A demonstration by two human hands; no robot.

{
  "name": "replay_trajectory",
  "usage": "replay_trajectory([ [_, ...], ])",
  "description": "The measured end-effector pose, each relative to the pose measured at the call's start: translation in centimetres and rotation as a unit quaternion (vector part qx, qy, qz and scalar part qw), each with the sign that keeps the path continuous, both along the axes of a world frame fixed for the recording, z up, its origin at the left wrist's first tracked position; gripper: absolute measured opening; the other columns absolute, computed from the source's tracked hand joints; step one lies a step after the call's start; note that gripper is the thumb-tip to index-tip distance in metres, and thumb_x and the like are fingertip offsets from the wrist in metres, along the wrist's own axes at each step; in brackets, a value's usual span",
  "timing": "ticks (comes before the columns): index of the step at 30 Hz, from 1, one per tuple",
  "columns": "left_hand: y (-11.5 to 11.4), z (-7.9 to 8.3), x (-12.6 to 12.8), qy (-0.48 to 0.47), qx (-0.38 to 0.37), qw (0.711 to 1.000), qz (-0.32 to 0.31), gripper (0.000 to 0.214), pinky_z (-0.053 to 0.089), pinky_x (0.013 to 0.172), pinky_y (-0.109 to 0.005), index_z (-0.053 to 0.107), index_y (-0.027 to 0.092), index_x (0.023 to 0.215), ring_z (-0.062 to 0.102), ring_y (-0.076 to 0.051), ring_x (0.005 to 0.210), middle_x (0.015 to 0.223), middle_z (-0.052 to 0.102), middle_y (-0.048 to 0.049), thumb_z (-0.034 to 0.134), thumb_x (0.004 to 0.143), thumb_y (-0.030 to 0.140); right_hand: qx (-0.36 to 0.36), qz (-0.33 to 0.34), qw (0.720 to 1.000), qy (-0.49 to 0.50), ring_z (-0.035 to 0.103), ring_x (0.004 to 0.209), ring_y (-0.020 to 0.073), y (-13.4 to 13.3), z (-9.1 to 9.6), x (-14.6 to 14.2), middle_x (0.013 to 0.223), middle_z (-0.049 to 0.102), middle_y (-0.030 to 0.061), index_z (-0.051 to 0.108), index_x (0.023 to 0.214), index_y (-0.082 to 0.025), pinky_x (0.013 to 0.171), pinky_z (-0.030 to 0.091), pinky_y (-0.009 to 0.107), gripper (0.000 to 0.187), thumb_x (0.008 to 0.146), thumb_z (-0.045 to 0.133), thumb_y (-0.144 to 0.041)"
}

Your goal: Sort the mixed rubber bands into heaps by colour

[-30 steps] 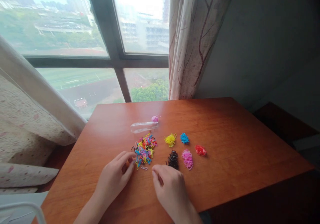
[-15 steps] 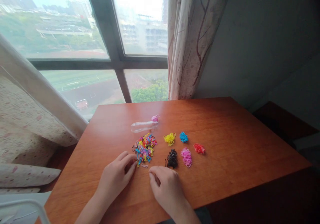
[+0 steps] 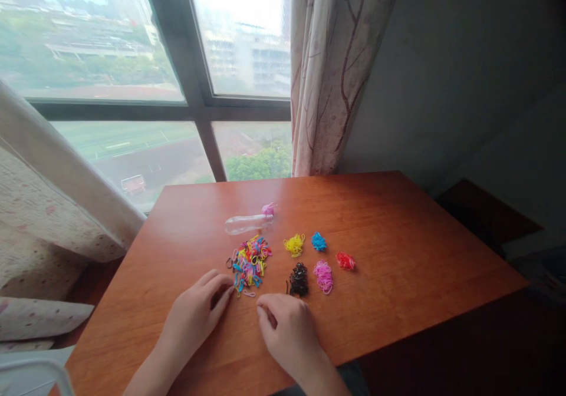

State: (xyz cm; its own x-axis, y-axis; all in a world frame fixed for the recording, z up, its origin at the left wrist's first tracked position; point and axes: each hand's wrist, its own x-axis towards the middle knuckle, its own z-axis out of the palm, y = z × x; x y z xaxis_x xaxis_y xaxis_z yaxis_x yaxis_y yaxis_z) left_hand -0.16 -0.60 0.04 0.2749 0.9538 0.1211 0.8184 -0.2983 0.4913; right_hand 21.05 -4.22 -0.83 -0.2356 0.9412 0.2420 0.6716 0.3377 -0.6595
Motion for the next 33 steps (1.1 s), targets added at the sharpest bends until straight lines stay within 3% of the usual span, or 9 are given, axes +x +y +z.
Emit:
replay_trajectory([
  [5,0.0,0.2,0.0,-0.013,0.022,1.000,0.005,0.017,0.048,0.065,-0.021,0.064,0.023,0.089,0.062,-0.012,0.068,0.083,0.064,0.0017,0.050,0.093,0.030,-0.004,0.004,1.000,0.008,0.058,0.064,0.0129,0.1,0.3,0.1,0.070,0.063,-0.0030,0.058,0.077,-0.023,0.060,0.029,0.025,0.016,0.087,0.049,-0.013],
  [9,0.4,1.2,0.8,-0.011,0.044,0.999,0.004,0.019,0.045,0.059,-0.021,0.064,0.022,0.091,0.057,-0.010,0.059,0.083,0.064,0.0020,0.048,0.095,0.031,-0.011,0.008,1.000,0.015,0.058,0.064,0.0130,0.0,0.3,0.1,0.070,0.064,-0.0033,0.058,0.079,-0.023,0.060,0.029,0.025,0.015,0.086,0.050,-0.013],
  [12,1.4,2.6,2.4,0.010,0.061,0.998,-0.002,0.021,0.043,0.057,-0.021,0.064,0.023,0.091,0.055,-0.010,0.056,0.082,0.064,0.0019,0.047,0.096,0.033,-0.013,0.008,1.000,0.017,0.059,0.066,0.0136,0.0,0.2,0.1,0.071,0.065,-0.0030,0.060,0.080,-0.023,0.060,0.030,0.025,0.015,0.085,0.050,-0.013],
  [16,3.8,3.9,5.4,0.033,0.082,0.995,-0.052,0.018,0.044,0.062,-0.021,0.065,0.023,0.093,0.065,-0.013,0.075,0.094,0.068,-0.0012,0.048,0.095,0.028,-0.018,0.011,0.999,0.029,0.062,0.070,0.0146,0.1,0.1,0.1,0.075,0.067,-0.0019,0.062,0.081,-0.024,0.062,0.033,0.024,0.017,0.085,0.050,-0.013],
  [20,5.9,4.1,7.4,0.070,0.071,0.992,-0.075,0.018,0.043,0.060,-0.022,0.065,0.022,0.087,0.064,-0.014,0.072,0.091,0.068,-0.0019,0.049,0.092,0.020,-0.021,0.011,0.999,0.036,0.064,0.072,0.0150,0.1,-0.1,0.1,0.079,0.070,-0.0011,0.064,0.085,-0.024,0.065,0.036,0.023,0.018,0.085,0.050,-0.012],
  [33,9.1,4.6,9.8,0.151,0.039,0.982,-0.106,0.016,0.039,0.058,-0.025,0.065,0.021,0.083,0.065,-0.017,0.074,0.090,0.068,-0.0035,0.051,0.090,0.020,-0.023,0.010,0.999,0.022,0.066,0.073,0.0154,0.1,-0.2,0.1,0.080,0.071,-0.0007,0.066,0.087,-0.023,0.065,0.038,0.022,0.017,0.085,0.054,-0.012],
])
